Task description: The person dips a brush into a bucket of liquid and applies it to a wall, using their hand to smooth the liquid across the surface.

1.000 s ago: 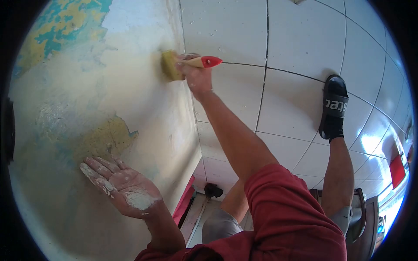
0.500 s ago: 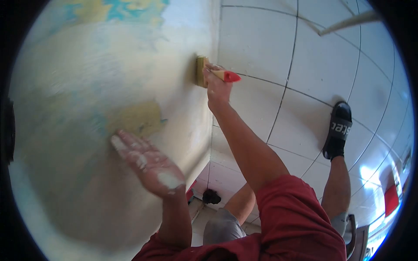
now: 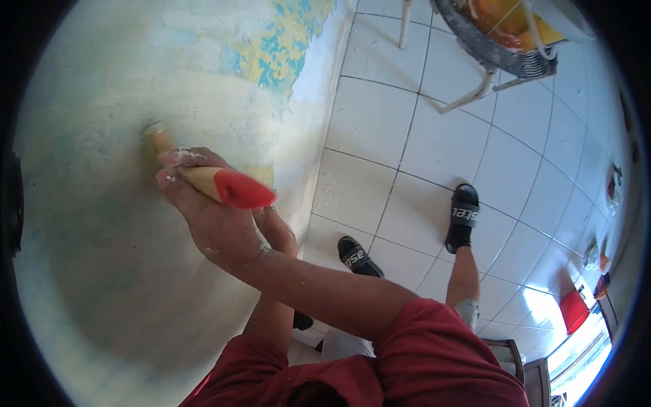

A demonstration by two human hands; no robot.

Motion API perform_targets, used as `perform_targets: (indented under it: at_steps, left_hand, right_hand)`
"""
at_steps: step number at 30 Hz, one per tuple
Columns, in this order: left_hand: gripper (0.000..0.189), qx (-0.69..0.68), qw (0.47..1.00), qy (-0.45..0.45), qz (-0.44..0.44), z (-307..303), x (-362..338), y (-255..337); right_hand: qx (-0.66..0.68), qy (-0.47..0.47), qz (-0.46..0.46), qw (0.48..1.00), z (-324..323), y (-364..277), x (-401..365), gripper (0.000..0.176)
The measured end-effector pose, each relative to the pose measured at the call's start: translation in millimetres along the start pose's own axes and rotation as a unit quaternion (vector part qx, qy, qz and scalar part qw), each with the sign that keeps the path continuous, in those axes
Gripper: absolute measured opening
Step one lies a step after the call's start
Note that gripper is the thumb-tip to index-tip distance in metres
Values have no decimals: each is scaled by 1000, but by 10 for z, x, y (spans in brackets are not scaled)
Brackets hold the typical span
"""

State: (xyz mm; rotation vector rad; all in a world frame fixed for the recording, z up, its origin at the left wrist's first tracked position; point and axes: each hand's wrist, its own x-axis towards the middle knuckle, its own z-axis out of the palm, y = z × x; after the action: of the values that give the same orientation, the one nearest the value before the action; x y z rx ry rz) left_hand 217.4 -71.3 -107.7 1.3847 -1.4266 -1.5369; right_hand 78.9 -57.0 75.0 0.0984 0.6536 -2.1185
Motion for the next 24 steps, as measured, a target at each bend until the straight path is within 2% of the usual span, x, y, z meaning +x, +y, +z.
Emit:
perform_targets:
  at_steps: [1,3,5,6,8,9,11,13,14,15,17,19,21,23,24]
  left_hand:
    - [69,13,1000,15,-9,31,-5,9]
    - [69,38,998,45,-30,100,-15,17]
    - [69,65,994,68,-59,194,-23,35]
    - [68,82,995,19,44,297,-65,140]
    - [68,70,996,0,54,715,-269,471]
    - [68,60,996,-25,56,888,-361,575]
    - [67,29,994,-85,61,1316,-537,874]
    - [65,2,987,-140,72,1764,-652,1179]
    - [64,0,974,-186,131,1993,-669,1328]
    - [64,3,955,-227,192,2259,-698,1476]
    - [63,42,909,-255,326,2666,-624,1666]
    - [63,44,899,-279,336,3124,-672,1992]
    - [64,122,871,-302,367,3440,-710,2169]
    - [58,122,865,-311,375,3684,-750,2202]
    - [59,143,860,-325,367,3760,-765,2182]
  right_hand:
    - [-7,-4,-1,1000,58,-148,-59,24]
    - [103,-13,4,995,13,-500,-120,37]
    - [-18,-34,-115,993,-104,-1060,-173,46]
    - [-28,-33,-118,992,-222,-1362,-174,46]
    - [-141,-9,-255,957,-437,-2045,-225,48]
    - [-162,-17,-264,951,-443,-2427,-281,50]
    - [-139,-110,-315,933,-645,-3179,-376,47]
    - [-276,-92,-375,880,-654,-3916,-471,39]
    - [-369,-101,-340,859,-876,-4464,-562,26]
    - [-371,-100,-345,856,-797,-4627,-453,26]
    - [-553,-59,-409,724,-524,-4627,-136,21]
    - [-623,47,-459,632,-667,-4661,106,17]
    - [-674,-73,-203,707,-1087,-5047,319,19]
    - [-681,-45,-153,715,-1275,-4931,575,19]
    - [-717,-42,-126,684,-1315,-4876,667,19]
